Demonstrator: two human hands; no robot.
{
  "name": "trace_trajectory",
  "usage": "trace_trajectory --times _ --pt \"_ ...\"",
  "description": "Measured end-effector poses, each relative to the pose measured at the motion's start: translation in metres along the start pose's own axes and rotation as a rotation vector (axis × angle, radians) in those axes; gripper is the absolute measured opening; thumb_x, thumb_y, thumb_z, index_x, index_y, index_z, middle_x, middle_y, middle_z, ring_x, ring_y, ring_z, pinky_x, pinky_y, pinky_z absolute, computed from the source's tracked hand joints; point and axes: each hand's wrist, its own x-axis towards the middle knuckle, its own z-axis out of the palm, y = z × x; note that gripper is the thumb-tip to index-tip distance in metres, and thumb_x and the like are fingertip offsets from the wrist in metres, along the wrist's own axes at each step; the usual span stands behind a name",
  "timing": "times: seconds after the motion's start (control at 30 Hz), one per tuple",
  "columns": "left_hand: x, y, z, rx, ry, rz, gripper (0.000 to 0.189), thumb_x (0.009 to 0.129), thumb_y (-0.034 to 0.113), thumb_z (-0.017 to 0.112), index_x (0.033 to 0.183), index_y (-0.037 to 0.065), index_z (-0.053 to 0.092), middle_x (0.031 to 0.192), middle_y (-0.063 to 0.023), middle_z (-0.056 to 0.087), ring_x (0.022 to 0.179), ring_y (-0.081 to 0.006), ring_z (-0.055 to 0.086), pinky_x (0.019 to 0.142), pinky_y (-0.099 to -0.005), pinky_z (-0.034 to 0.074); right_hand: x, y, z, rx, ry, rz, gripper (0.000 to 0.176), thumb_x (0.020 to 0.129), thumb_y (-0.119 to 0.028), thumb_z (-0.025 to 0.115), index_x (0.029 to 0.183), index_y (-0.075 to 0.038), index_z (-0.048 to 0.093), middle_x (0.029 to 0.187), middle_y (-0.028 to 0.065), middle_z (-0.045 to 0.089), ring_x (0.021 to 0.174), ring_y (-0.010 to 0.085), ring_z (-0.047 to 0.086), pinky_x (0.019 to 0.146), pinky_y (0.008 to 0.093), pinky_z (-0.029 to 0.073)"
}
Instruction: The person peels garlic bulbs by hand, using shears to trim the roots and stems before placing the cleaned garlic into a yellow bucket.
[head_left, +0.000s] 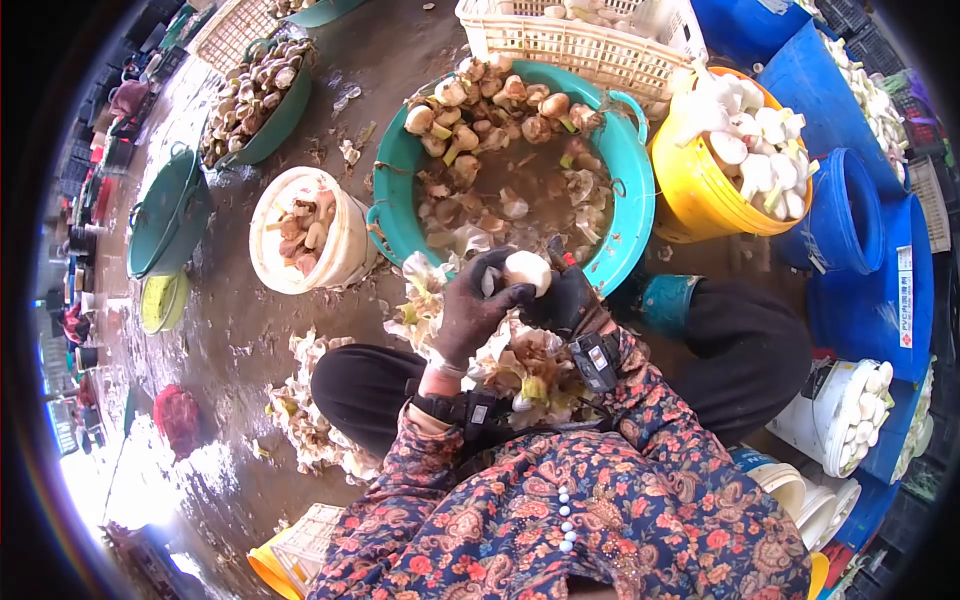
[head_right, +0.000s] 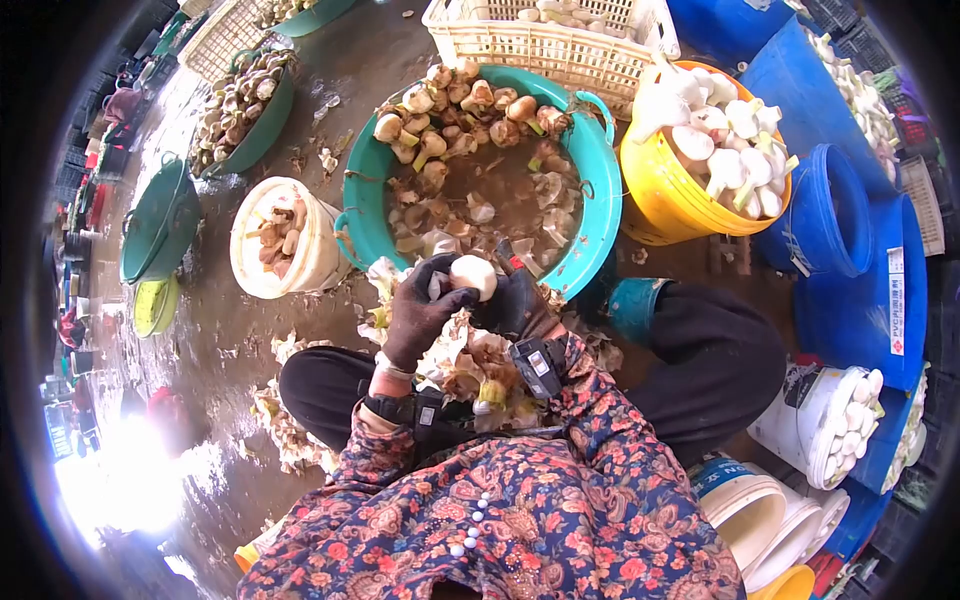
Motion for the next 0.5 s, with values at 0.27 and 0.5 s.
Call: trace_trajectory --times 0.27,0.5 --pt "-0.004 0.001 0.013 0.128 0.111 0.095 0.030 0.065 0.013 0.078 0.089 0.004 0.063 0.080 -0.0063 0.063 0.069 -0.0152 0.059 0.065 -0.0281 0.047 -0.005 -0.015 0.005 -1.236 -0.032 -0.461 0.026 0.077 -0.014 0.067 0.100 -0.004 0.058 0.090 0.0068 0.061 0.083 0.0155 0.058 0.075 0.0295 0.046" --pt "-0.026 0.008 0.007 0.295 0.079 0.169 0.018 0.067 0.008 0.077 0.076 0.002 0.062 0.068 -0.0005 0.057 0.063 -0.0095 0.051 0.059 -0.0245 0.043 -0.004 -0.005 0.001 -0.638 0.124 -0.356 0.029 0.093 -0.025 0.045 0.101 0.000 0.055 0.089 0.0063 0.060 0.082 0.0142 0.058 0.075 0.0279 0.046"
